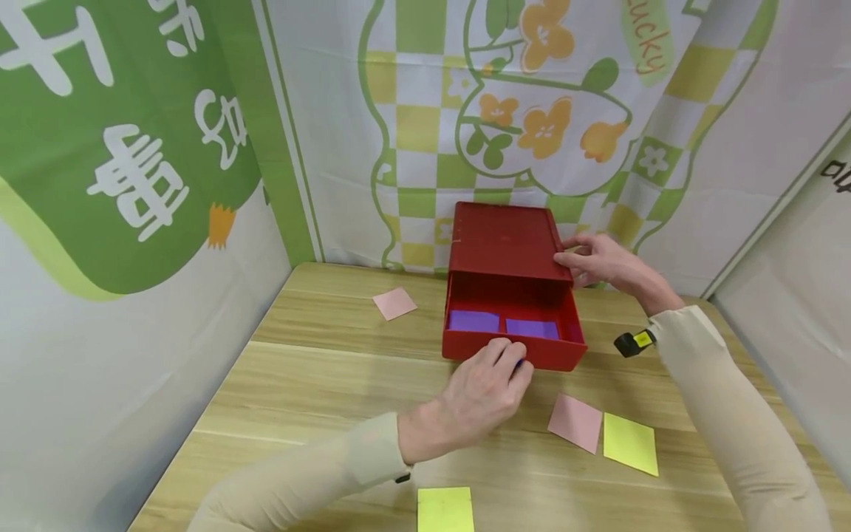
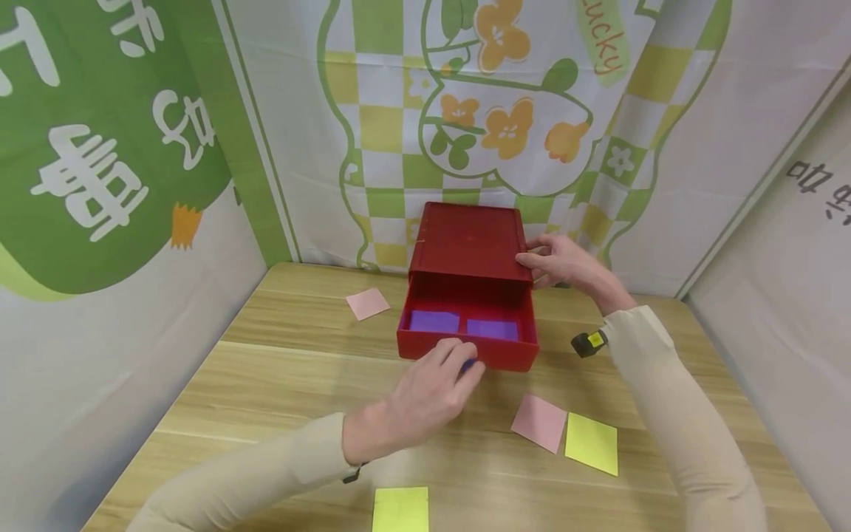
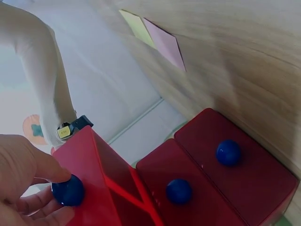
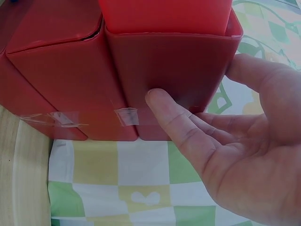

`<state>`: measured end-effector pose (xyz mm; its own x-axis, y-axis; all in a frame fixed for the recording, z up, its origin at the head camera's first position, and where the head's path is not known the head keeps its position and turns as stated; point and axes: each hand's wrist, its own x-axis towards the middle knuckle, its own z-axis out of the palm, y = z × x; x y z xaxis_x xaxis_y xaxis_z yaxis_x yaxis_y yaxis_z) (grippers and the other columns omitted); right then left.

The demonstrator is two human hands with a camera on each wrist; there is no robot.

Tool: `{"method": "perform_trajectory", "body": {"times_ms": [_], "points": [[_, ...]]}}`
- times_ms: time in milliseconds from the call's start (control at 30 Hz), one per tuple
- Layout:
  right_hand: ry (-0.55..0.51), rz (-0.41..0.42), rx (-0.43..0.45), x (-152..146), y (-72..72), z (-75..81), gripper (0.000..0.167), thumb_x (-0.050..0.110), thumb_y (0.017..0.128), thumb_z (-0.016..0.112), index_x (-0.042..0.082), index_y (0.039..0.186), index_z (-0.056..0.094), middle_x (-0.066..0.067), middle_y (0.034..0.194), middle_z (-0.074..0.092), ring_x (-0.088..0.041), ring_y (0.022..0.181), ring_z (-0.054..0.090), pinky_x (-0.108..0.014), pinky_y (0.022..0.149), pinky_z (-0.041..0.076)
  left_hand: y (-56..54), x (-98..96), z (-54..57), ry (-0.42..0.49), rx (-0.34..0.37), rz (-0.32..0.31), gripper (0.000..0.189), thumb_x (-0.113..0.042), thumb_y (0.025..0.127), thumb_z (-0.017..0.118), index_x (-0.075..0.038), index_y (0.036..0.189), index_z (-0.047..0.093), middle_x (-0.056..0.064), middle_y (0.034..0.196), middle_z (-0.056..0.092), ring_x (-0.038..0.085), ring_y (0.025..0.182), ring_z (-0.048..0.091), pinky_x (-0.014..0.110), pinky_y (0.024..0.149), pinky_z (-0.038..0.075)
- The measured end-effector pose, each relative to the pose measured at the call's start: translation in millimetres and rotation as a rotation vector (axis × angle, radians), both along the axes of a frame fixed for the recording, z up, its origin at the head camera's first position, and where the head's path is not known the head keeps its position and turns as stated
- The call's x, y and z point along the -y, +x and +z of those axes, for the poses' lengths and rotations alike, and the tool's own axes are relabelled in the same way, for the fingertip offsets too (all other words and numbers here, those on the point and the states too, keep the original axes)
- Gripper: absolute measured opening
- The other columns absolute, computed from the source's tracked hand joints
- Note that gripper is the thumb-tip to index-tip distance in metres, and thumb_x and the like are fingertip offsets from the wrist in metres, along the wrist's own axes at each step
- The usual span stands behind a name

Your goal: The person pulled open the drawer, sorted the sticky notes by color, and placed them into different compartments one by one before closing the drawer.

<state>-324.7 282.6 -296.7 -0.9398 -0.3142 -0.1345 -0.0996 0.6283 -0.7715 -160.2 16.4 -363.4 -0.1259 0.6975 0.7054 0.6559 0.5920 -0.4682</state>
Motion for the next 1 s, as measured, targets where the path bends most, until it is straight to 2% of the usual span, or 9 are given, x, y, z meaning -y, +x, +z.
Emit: {"method": "perform_trajectory", "body": {"times_ms": [100, 233, 333, 467, 567, 700, 800, 1000], "points": [[-0.004, 0.005, -0.001, -0.5, 0.7, 0.6, 0.07, 0.038, 0.097, 0.061, -0.004, 0.147, 0.035, -0.025, 0.123, 0.061, -0.016, 0.089, 0.066, -0.043, 0.084, 0.06, 0.3, 0.4, 1.8, -0.016, 0.002, 0.007, 0.034, -0.002, 0.095, 0.038, -0.008, 0.086, 0.07, 0.006, 0.092, 0.063, 0.017, 0.085, 0.056, 0.021, 0.077, 0.053], [-0.007, 0.002, 0.003, -0.2, 2.5, 1.6, 0.07, 0.038, 0.097, 0.061, -0.004, 0.147, 0.035, -0.027, 0.126, 0.059, -0.017, 0.091, 0.066, -0.044, 0.085, 0.06, -3.6, -1.3, -6.5, -0.035, 0.016, 0.015, 0.034, -0.004, 0.096, 0.037, -0.007, 0.091, 0.071, 0.007, 0.096, 0.063, 0.019, 0.087, 0.056, 0.022, 0.079, 0.053], [-0.012, -0.007, 0.004, -0.3, 2.4, 1.1, 0.069, 0.038, 0.097, 0.062, -0.003, 0.146, 0.036, -0.027, 0.127, 0.059, -0.017, 0.091, 0.066, -0.042, 0.084, 0.061, -6.0, -2.9, -11.2, -0.049, 0.064, 0.022, 0.028, -0.006, 0.095, 0.042, -0.006, 0.095, 0.07, 0.009, 0.099, 0.063, 0.021, 0.09, 0.056, 0.024, 0.082, 0.053], [-0.016, -0.007, -0.001, 0.2, 1.2, -0.1, 0.069, 0.037, 0.097, 0.062, -0.003, 0.146, 0.037, -0.025, 0.123, 0.061, -0.015, 0.088, 0.068, -0.036, 0.079, 0.062, -7.9, -5.3, -11.8, -0.065, 0.11, 0.043, 0.023, -0.009, 0.093, 0.048, -0.005, 0.098, 0.07, 0.01, 0.102, 0.062, 0.022, 0.092, 0.054, 0.025, 0.084, 0.052], [-0.023, -0.005, 0.003, 0.9, 0.5, -0.7, 0.069, 0.037, 0.097, 0.062, -0.004, 0.146, 0.036, -0.025, 0.122, 0.062, -0.014, 0.087, 0.068, -0.033, 0.077, 0.062, -9.2, -6.6, -11.4, -0.078, 0.092, 0.067, 0.024, -0.009, 0.093, 0.048, -0.006, 0.099, 0.07, 0.009, 0.101, 0.062, 0.021, 0.092, 0.055, 0.024, 0.083, 0.052], [-0.024, -0.009, 0.012, 1.2, 1.0, -0.5, 0.069, 0.037, 0.097, 0.062, -0.003, 0.146, 0.037, -0.024, 0.121, 0.063, -0.015, 0.087, 0.069, -0.032, 0.076, 0.062, -11.5, -6.6, -10.8, -0.07, 0.057, 0.067, 0.031, -0.007, 0.097, 0.04, -0.007, 0.095, 0.071, 0.008, 0.099, 0.063, 0.02, 0.091, 0.056, 0.023, 0.079, 0.053], [-0.014, -0.013, 0.008, 1.6, 1.4, 0.2, 0.068, 0.038, 0.096, 0.062, -0.002, 0.146, 0.037, -0.024, 0.121, 0.063, -0.015, 0.086, 0.068, -0.034, 0.077, 0.062, -11.6, -6.1, -6.3, -0.051, 0.03, 0.052, 0.035, -0.005, 0.097, 0.036, -0.008, 0.09, 0.07, 0.008, 0.096, 0.062, 0.019, 0.088, 0.056, 0.021, 0.076, 0.053], [0.0, -0.023, 0.005, 2.4, 0.8, 1.2, 0.068, 0.037, 0.097, 0.061, -0.002, 0.147, 0.036, -0.024, 0.122, 0.06, -0.015, 0.086, 0.067, -0.038, 0.081, 0.061, -2.8, -2.8, 12.6, -0.063, -0.015, 0.058, 0.033, -0.005, 0.097, 0.039, -0.009, 0.089, 0.071, 0.006, 0.093, 0.062, 0.017, 0.084, 0.055, 0.018, 0.069, 0.051]]}}
